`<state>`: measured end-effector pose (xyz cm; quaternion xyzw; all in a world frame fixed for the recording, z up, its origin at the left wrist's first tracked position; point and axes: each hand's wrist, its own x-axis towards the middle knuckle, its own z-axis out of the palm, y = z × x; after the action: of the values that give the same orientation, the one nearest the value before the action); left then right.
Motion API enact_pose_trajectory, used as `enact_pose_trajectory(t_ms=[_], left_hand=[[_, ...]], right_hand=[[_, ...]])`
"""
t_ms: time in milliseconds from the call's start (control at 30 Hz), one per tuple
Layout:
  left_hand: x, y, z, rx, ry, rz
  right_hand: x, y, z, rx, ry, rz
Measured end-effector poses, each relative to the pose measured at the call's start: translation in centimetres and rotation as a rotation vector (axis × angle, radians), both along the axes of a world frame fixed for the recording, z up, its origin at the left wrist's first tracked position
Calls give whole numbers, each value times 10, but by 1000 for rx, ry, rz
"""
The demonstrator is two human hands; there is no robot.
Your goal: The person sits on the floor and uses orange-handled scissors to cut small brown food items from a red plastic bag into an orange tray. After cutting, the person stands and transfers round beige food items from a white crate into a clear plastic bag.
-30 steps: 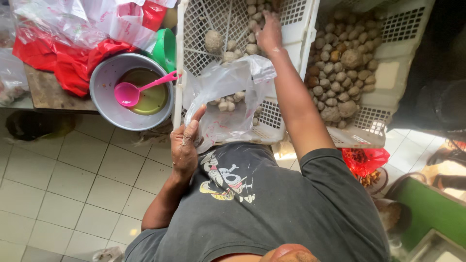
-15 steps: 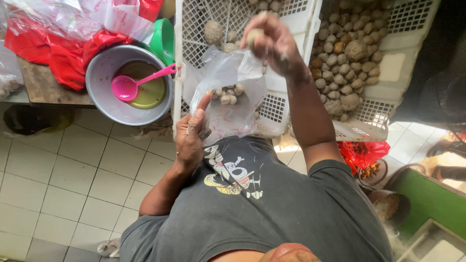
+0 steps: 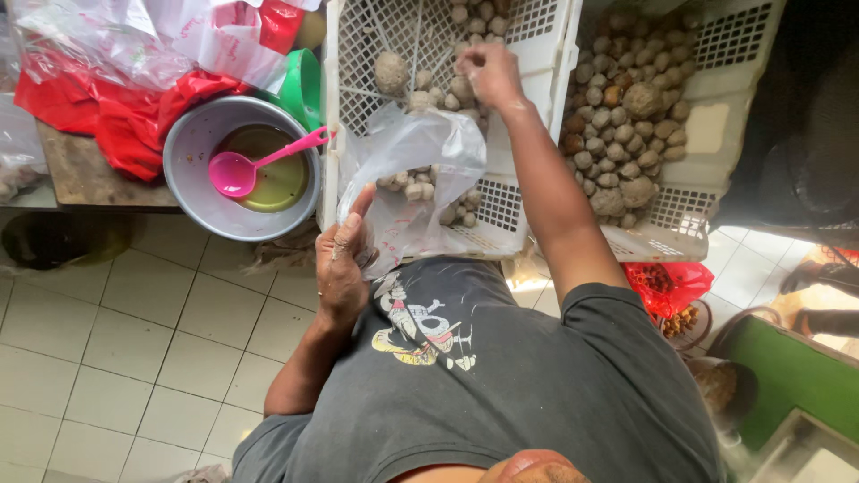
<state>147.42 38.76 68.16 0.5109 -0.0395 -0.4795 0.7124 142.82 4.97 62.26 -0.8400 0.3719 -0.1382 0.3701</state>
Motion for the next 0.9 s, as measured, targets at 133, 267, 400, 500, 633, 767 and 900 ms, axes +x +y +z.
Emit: enact_pose_trajectory(t_ms=[133,267,400,500,633,767,900], left_hand=[[-5,0,-1,-43,-12,16],[-3,0,1,-54,-44,21],[0,0,6,-25,-11,-18],[-1,-3,10,15,1,-64],[-2,-14,9,-21,23,-82],[5,-12,7,21,-38,-54],[8,-5,5,22,-76,1]], right_hand=[[17,11,0,-120,199,60],[24,20,4,-118,356,-10],[11,15,20,516,-286,2],[-27,22,53,1139,-776,473],[-58,81,89,555,-360,911],[-56,100,80,304,-315,744],[-35,26,36,624,-410,262]])
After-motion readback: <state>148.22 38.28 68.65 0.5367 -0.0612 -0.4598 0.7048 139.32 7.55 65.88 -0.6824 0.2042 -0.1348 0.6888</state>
